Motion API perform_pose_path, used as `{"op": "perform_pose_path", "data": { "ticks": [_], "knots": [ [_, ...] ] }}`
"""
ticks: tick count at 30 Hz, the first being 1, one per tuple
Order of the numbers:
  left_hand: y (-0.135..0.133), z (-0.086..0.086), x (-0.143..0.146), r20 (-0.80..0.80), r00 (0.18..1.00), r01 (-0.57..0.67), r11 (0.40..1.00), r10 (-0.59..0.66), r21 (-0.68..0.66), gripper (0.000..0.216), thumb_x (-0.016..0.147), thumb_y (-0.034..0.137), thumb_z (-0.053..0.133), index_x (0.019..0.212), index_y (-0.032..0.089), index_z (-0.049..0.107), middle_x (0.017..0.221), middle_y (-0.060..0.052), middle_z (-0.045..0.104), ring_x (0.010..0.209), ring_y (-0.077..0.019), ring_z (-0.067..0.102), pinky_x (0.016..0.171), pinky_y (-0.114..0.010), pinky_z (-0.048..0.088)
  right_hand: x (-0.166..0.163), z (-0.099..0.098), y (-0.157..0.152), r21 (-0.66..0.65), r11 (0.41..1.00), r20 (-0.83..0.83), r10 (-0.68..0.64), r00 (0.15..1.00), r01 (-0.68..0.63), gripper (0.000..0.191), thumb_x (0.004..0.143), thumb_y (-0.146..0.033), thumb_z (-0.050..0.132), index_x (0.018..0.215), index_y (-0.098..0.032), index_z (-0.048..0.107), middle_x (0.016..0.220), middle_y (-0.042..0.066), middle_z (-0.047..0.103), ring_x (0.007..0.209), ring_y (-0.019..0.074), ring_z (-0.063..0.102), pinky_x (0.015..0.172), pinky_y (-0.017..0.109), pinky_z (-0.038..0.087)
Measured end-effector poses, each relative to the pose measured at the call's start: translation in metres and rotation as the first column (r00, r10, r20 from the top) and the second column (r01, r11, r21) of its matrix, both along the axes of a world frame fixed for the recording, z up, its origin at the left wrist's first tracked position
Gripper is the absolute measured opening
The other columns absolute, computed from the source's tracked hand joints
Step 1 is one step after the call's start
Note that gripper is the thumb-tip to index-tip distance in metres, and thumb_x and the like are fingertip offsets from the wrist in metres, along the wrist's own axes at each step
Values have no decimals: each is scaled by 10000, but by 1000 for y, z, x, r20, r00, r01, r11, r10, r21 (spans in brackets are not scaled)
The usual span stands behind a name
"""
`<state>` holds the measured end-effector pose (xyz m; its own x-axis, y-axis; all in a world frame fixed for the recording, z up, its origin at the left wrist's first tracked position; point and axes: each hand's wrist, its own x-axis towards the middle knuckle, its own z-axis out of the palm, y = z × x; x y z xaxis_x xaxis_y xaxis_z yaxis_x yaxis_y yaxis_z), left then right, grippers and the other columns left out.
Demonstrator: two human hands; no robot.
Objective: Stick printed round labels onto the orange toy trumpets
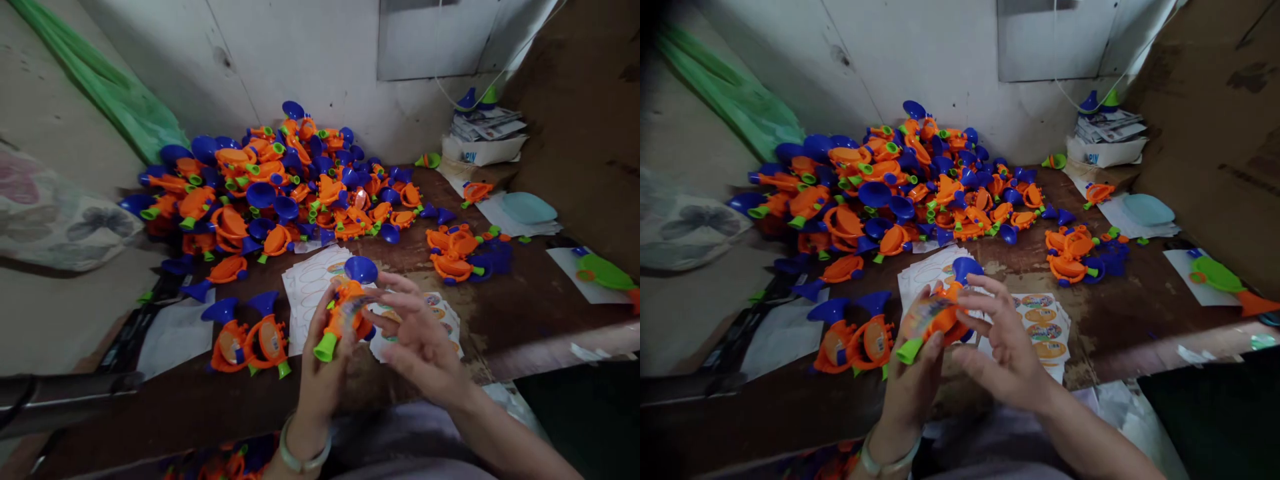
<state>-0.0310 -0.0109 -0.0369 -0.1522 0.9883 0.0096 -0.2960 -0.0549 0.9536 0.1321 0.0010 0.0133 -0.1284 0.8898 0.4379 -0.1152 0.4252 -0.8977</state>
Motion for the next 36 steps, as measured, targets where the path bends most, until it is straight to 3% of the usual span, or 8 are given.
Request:
{"op": "perform_pose_path", "data": {
  "ticks": [3, 5, 12, 20, 36],
  "knots": [
    [1, 9, 2, 94, 995, 39, 999, -39, 0, 655, 945, 410, 826, 1564, 362, 619, 1613, -89, 648, 1469, -328, 637, 1186, -425, 561, 0, 1, 9, -90, 981, -53, -177, 983, 172, 94, 995, -264, 792, 1075, -283, 746, 1061, 34, 791, 959, 173, 813, 813, 298, 711],
    [0, 12, 4, 145, 987, 62, 998, -65, 23, 670, 938, 385, 836, 1567, 399, 607, 1552, -71, 703, 1386, -309, 707, 1155, -418, 586, -5, 0, 11, -123, 963, -47, -249, 967, 242, 126, 953, -250, 835, 1009, -263, 723, 882, -10, 768, 762, 139, 775, 672, 228, 677],
    [-2, 16, 7, 118, 984, 115, 978, -136, 172, 568, 939, 350, 825, 1488, 372, 683, 1567, -64, 687, 1427, -308, 666, 1236, -452, 511, -21, 0, 6, -36, 953, -50, -303, 952, 302, 283, 903, -130, 827, 1074, -291, 669, 930, -37, 717, 788, 121, 747, 697, 198, 657],
    [-2, 25, 8, 116, 984, 114, 982, -132, 149, 580, 902, 426, 859, 1451, 339, 694, 1530, -94, 707, 1380, -343, 694, 1196, -495, 547, -26, -2, 4, 100, 925, -39, -364, 931, 366, 212, 968, -228, 800, 1092, -289, 640, 959, -5, 710, 812, 147, 749, 713, 255, 678],
    [-3, 25, 10, 104, 990, 82, 988, -96, 132, 538, 912, 420, 852, 1419, 305, 712, 1476, -106, 740, 1329, -327, 726, 1167, -470, 566, -25, -2, 4, 191, 922, -22, -338, 941, 336, 419, 870, -1, 767, 1121, -306, 628, 982, -14, 679, 845, 146, 734, 706, 232, 662]
  ]
}}
